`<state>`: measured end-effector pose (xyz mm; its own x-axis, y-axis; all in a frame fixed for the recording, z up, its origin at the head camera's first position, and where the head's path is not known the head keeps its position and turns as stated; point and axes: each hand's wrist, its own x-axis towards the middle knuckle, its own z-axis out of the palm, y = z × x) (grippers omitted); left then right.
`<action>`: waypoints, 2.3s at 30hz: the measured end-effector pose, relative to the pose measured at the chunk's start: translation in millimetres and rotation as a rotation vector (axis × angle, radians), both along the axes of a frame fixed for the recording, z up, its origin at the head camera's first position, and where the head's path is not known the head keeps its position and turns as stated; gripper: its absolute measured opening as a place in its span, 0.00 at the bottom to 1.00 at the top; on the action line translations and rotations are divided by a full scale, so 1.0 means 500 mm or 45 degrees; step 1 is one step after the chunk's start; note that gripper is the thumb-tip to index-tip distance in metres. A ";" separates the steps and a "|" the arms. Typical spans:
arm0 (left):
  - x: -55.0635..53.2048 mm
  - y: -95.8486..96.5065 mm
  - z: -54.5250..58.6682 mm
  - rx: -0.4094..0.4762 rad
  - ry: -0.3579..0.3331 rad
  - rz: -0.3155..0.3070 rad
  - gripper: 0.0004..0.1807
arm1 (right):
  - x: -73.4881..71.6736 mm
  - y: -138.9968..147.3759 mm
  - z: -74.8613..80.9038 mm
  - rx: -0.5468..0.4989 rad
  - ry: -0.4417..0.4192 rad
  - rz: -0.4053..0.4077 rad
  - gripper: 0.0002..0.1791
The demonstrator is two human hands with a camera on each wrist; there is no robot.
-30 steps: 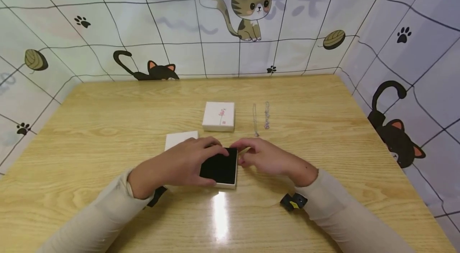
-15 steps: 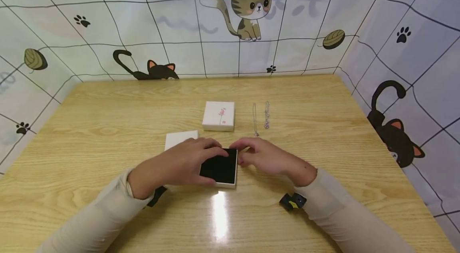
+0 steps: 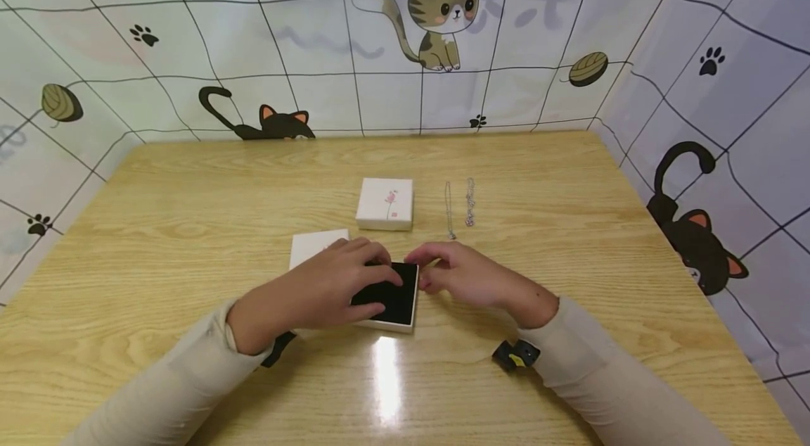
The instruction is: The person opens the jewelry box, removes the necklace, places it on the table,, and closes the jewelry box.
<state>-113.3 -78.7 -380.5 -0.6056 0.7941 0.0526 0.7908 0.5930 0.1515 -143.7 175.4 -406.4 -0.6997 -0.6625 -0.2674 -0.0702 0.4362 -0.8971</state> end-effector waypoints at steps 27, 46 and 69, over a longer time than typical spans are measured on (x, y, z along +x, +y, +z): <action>0.000 0.005 -0.015 -0.084 -0.006 0.022 0.18 | 0.000 0.001 0.000 0.025 0.002 0.011 0.21; 0.000 0.009 -0.017 -0.102 0.011 0.028 0.17 | -0.001 0.001 -0.001 0.009 0.019 0.026 0.22; -0.001 0.012 -0.018 -0.124 0.020 0.023 0.17 | 0.001 0.000 -0.001 0.037 0.036 0.013 0.21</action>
<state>-113.8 -72.8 -389.4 -0.6193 0.7850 -0.0150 0.7818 0.6183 0.0804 -143.1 175.4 -406.8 -0.7005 -0.6619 -0.2667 -0.1001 0.4612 -0.8816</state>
